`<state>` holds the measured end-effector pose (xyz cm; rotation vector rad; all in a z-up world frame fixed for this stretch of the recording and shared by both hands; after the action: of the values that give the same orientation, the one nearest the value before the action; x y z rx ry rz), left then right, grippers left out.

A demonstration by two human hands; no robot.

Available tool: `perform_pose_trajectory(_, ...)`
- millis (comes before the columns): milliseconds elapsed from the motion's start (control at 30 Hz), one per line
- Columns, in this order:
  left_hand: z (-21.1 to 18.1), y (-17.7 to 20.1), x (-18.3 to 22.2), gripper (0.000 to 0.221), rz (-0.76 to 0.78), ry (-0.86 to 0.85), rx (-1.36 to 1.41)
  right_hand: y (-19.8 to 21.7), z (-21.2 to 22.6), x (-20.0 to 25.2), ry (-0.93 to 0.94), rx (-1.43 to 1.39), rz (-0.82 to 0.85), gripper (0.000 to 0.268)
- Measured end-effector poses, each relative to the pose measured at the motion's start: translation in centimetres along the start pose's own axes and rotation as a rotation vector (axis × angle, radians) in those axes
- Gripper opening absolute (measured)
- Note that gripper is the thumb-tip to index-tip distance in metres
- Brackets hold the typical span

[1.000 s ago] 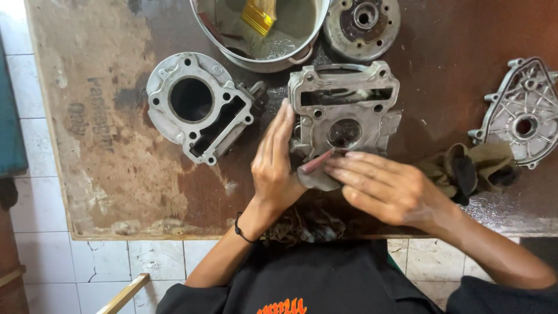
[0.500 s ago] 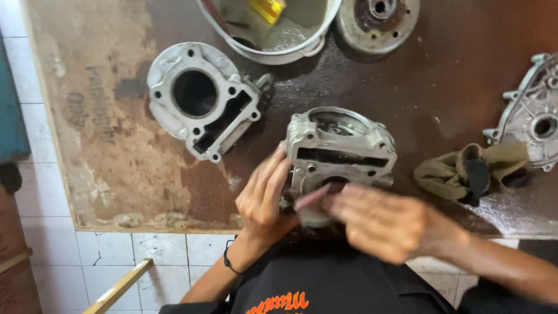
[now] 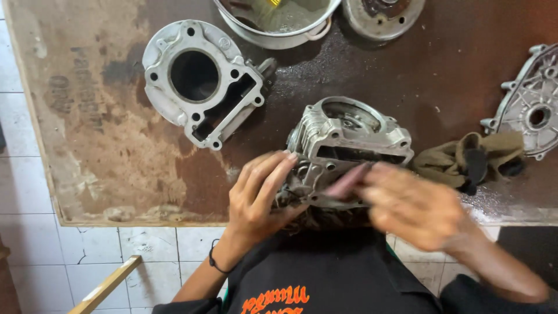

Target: The person sands and cleans motorcycle engine cylinder head and block components.

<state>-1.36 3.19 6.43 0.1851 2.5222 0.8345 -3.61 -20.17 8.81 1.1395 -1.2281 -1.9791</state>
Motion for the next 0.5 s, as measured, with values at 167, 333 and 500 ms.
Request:
perform_pose_trajectory(167, 0.4, -0.1, 0.2, 0.063, -0.016, -0.098, -0.063, -1.2, 2.1, -1.3, 0.026, -0.100, 0.047, 0.004)
perform_pose_trajectory(333, 0.5, -1.0, 0.4, 0.062, -0.085, -0.162, -0.114, -2.1, 0.8, 3.1, -0.121, 0.124, 0.089, 0.009)
perform_pose_trajectory(500, 0.6, -0.9, 0.2, 0.061, -0.129, -0.136, -0.154, -1.8, 2.8, -2.4, 0.118, -0.062, 0.014, 0.010)
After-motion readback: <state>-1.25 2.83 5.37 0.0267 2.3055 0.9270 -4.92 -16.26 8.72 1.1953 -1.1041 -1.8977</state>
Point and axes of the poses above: each hand's wrist, its own x-axis away from the middle knuckle, its own y-axis out of the back of the hand, z = x × y, the point moved 7 cm from there along -x, towards the middle knuckle, and after that the axes turned 2 degrees about y, right-handed, at the moved point
